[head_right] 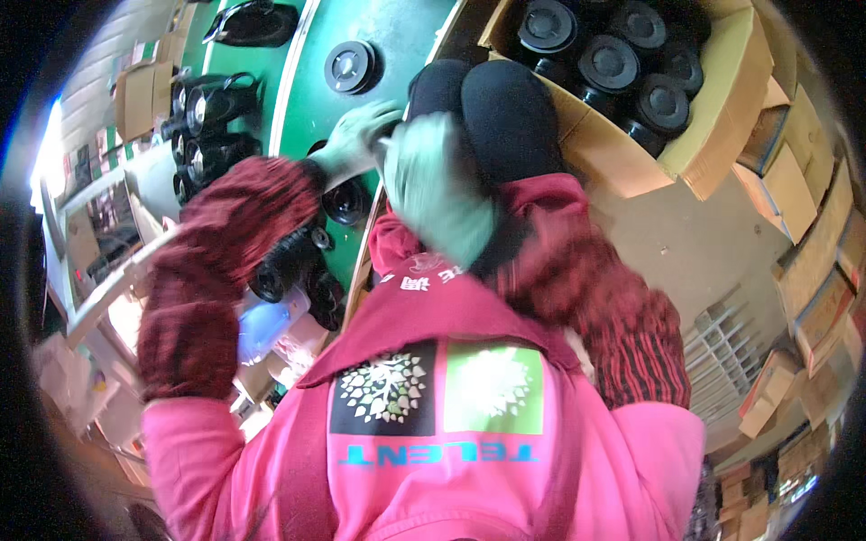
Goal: The person repeatedly picks up a black kettle, places a lid on top, and uses a metal rod to press or secure the lid. They then place the assembled kettle on the green work surface and repeat the process with additional kettles.
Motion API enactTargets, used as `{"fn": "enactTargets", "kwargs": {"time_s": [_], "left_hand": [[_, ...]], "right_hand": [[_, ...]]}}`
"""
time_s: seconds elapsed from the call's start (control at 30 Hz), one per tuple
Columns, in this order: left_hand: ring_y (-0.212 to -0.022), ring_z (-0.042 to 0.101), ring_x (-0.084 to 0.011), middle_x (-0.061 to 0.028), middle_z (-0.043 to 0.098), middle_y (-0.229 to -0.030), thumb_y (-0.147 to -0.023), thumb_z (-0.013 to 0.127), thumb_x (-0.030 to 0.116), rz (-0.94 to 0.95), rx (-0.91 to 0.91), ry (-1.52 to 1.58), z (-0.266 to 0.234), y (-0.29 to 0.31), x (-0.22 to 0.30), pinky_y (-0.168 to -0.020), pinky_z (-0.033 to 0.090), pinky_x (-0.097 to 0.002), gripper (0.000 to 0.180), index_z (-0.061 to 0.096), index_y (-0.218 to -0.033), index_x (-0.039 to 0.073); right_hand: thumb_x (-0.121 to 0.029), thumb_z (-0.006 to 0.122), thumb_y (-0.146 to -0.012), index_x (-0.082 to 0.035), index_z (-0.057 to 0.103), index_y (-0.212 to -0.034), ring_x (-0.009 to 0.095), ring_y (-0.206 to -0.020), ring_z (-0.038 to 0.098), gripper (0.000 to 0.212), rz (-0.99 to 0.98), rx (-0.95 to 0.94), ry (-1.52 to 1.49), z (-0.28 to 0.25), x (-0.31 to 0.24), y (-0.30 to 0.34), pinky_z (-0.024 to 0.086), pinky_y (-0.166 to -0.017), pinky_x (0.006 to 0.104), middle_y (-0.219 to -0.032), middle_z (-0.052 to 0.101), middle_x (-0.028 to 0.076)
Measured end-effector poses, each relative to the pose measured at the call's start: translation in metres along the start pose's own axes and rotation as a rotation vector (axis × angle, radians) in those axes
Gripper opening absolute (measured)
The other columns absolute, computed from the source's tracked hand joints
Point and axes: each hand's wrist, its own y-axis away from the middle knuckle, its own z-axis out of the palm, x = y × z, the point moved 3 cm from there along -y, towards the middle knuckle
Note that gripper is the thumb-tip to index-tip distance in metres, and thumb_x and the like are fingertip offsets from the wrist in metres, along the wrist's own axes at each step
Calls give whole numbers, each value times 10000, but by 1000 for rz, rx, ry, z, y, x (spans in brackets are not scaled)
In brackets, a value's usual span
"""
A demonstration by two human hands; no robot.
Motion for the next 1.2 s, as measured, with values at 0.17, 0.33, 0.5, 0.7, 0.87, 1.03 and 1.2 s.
{"fn": "enactTargets", "kwargs": {"time_s": [0.17,0.33,0.5,0.7,0.87,1.03,1.2], "left_hand": [[-947,649,-317,-85,651,-1028,-743,695,171,161,-190,21,-19,-65,61,-809,543,-416,405,652,-1143,129],[-1017,645,-357,-136,658,-1100,-797,731,115,-55,-181,40,-43,-63,59,-880,532,-411,501,606,-1280,73],[-1138,612,-354,-152,642,-1251,-818,711,108,-72,-181,375,-52,-42,57,-996,477,-428,575,564,-1374,100],[-1142,606,-347,-144,659,-1205,-771,678,45,-69,-213,356,-42,-45,73,-1005,446,-423,569,590,-1331,103],[-1102,610,-349,-129,670,-1133,-753,686,68,45,-206,402,-42,-71,80,-988,446,-437,503,625,-1251,102],[-1087,616,-353,-115,672,-1085,-763,663,84,48,-136,297,-35,-65,83,-1043,409,-481,415,633,-1177,100],[-1425,397,-390,-183,504,-1467,-846,602,215,-56,-144,373,-41,-55,85,-1228,146,-564,660,456,-1484,133]], "right_hand": [[-439,656,-913,-90,597,-927,270,-654,654,355,141,-318,-69,-62,62,32,481,-587,397,-725,622,75],[-398,604,-923,-70,638,-1009,274,-784,715,341,-90,-332,-134,-51,86,3,523,-666,436,-870,717,120],[-377,600,-937,-30,661,-1011,331,-806,720,360,-12,-495,-330,-59,86,-13,557,-721,448,-861,723,169],[-329,556,-956,3,697,-1004,322,-824,737,364,-127,-775,-308,-81,92,-15,572,-746,434,-887,736,203],[-307,619,-943,-75,658,-1057,240,-809,688,261,-144,-661,204,-90,77,18,555,-654,411,-832,631,106],[-267,521,-995,-98,564,-1291,340,-723,718,343,-494,-724,-265,-81,124,-4,573,-617,451,-796,687,156],[-164,558,-1033,-106,530,-1394,236,-1213,609,367,194,-147,-1397,43,167,-32,486,-1047,344,-1357,591,108]]}}
